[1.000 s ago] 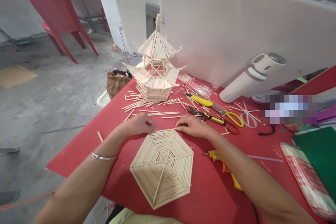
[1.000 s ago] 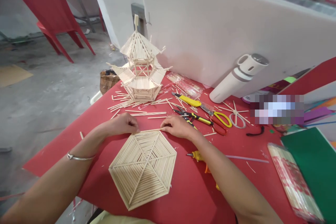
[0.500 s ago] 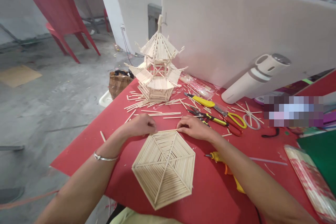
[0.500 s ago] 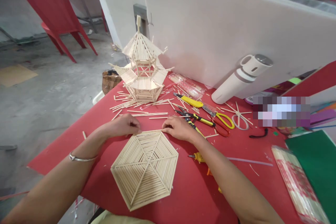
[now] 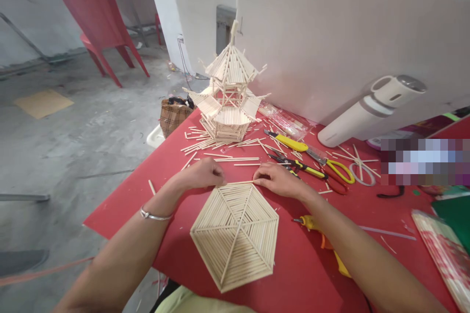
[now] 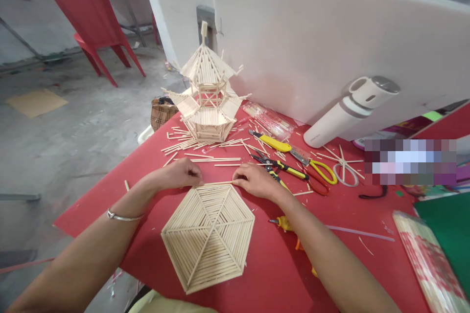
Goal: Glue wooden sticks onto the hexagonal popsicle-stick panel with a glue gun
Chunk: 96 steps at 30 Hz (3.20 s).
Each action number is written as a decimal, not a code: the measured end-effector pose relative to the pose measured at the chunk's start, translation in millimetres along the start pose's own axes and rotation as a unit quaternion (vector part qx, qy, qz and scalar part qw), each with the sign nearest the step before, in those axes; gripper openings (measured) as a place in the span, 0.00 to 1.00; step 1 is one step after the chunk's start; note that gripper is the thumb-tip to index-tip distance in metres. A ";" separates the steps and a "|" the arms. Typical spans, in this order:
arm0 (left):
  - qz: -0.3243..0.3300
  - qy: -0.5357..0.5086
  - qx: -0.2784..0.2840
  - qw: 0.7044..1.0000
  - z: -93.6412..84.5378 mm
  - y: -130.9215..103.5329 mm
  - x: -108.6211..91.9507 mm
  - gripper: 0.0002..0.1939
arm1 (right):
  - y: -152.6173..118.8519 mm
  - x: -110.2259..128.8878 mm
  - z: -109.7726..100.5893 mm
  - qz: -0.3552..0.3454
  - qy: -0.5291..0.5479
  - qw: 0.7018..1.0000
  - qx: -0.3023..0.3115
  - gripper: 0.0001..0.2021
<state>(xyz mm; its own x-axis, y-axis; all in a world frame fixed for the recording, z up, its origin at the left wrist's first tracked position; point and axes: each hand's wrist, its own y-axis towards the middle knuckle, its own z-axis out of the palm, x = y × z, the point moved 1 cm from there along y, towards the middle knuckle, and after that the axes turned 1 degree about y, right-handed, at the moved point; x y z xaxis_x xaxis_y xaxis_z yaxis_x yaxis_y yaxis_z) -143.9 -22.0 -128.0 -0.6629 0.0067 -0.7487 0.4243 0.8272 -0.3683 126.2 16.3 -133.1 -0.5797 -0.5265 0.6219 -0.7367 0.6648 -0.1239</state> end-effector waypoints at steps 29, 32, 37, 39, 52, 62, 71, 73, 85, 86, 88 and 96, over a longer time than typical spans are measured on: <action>-0.045 -0.127 0.039 0.990 -5.6 -10.4 4.1 0.14 | -0.4 1.2 -0.3 0.011 0.005 1.000 -0.003 0.06; -0.040 -0.125 0.042 0.990 -7.0 -11.7 2.4 0.15 | -0.5 1.5 -0.4 0.010 0.004 1.000 -0.004 0.06; -0.023 -0.102 0.046 0.993 -6.3 -10.4 3.1 0.15 | -0.2 1.2 -0.6 0.005 0.005 1.000 -0.006 0.06; -0.019 -0.092 0.046 0.995 -5.6 -9.5 4.3 0.14 | 0.0 1.3 -0.5 0.003 0.005 1.000 -0.007 0.06; -0.015 -0.056 0.045 0.997 -3.9 -7.0 6.0 0.12 | -0.1 1.1 0.6 0.003 0.006 1.000 -0.009 0.06; -0.022 -0.055 0.036 0.998 -2.9 -7.0 3.1 0.11 | 0.0 1.5 2.0 0.012 0.000 1.000 -0.009 0.06; -0.019 -0.049 0.033 0.998 -2.5 -6.9 3.5 0.11 | -0.4 0.5 1.9 0.014 0.002 1.000 -0.011 0.06; -0.018 -0.046 0.034 0.998 -2.5 -6.7 2.7 0.11 | -0.1 0.5 2.0 0.012 0.002 1.000 -0.010 0.06; -0.018 -0.048 0.038 0.998 -2.8 -6.6 4.8 0.10 | -1.2 3.0 1.2 0.009 0.004 1.000 -0.014 0.07; -0.018 -0.050 0.038 0.998 -2.9 -6.6 4.7 0.10 | -1.1 3.0 1.2 0.009 0.004 1.000 -0.014 0.07; -0.018 -0.052 0.040 0.998 -3.0 -6.8 4.3 0.10 | -0.9 2.7 1.4 0.010 0.004 1.000 -0.012 0.07; -0.021 -0.046 0.040 0.998 -3.5 -7.9 2.9 0.10 | -0.7 2.0 1.6 0.007 0.001 1.000 -0.012 0.07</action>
<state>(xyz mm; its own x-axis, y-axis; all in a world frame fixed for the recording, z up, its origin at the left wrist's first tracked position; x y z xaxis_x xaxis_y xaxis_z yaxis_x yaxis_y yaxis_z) -151.3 -26.5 -125.4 -0.6227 -0.0817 -0.7782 0.4473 0.7788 -0.4397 125.0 13.9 -133.0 -0.5898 -0.5154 0.6217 -0.7191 0.6855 -0.1139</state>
